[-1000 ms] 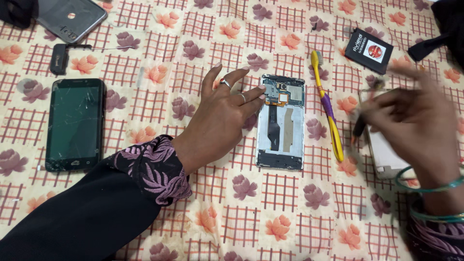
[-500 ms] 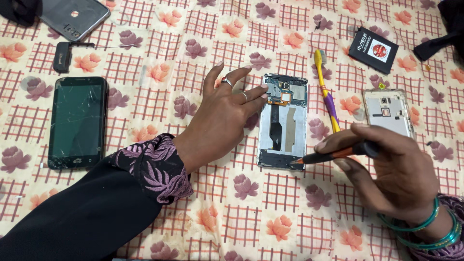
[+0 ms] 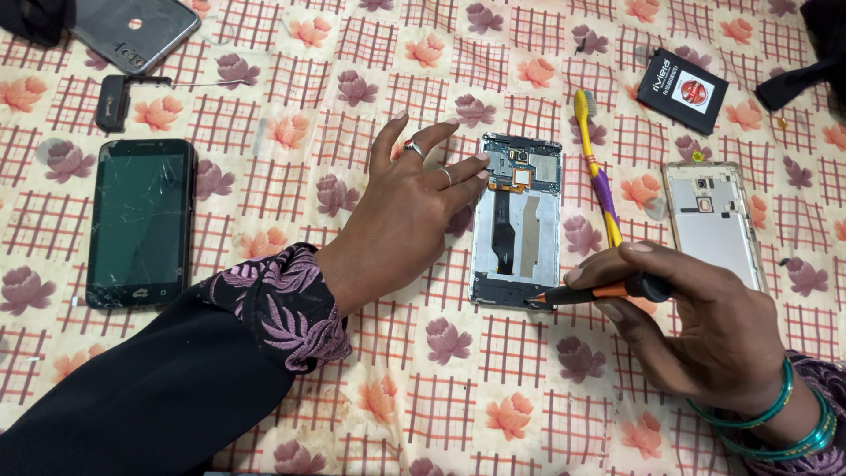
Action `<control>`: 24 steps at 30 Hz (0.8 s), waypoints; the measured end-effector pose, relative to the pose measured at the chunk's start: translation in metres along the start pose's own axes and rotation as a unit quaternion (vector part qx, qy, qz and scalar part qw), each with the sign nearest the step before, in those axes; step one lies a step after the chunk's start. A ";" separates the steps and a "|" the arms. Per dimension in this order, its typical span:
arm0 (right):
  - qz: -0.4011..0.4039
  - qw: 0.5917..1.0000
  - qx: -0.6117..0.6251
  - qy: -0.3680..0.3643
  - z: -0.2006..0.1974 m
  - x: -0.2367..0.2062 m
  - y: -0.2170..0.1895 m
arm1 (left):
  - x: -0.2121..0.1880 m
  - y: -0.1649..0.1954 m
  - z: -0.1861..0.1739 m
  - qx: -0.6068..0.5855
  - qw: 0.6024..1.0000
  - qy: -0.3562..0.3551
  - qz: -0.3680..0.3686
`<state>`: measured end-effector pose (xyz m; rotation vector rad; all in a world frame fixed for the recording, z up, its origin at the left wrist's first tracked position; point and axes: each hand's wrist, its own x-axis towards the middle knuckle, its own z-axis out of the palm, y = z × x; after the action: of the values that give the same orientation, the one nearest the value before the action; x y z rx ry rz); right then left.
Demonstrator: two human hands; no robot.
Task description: The person works on a disassembled smartphone lying on a patterned cloth. They use a screwdriver on the phone's internal frame, brush the internals and edges with a toothbrush, and pry at the frame with a tool, with a cracked screen and battery placed nearby.
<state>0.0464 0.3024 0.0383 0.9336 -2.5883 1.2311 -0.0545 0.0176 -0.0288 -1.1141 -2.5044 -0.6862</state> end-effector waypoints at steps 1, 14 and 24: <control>0.000 1.000 0.000 -0.001 0.000 0.000 0.000 | 0.000 0.000 0.000 -0.001 1.000 0.000 0.000; -0.005 1.000 0.013 -0.017 -0.002 0.000 -0.001 | 0.000 0.001 -0.002 -0.011 1.000 0.002 0.003; -0.090 0.993 -0.078 -0.006 0.002 0.011 -0.004 | 0.001 0.001 -0.001 -0.010 1.000 0.006 0.004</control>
<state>0.0403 0.2935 0.0434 1.1149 -2.5007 0.9658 -0.0543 0.0179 -0.0279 -1.1223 -2.4873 -0.7157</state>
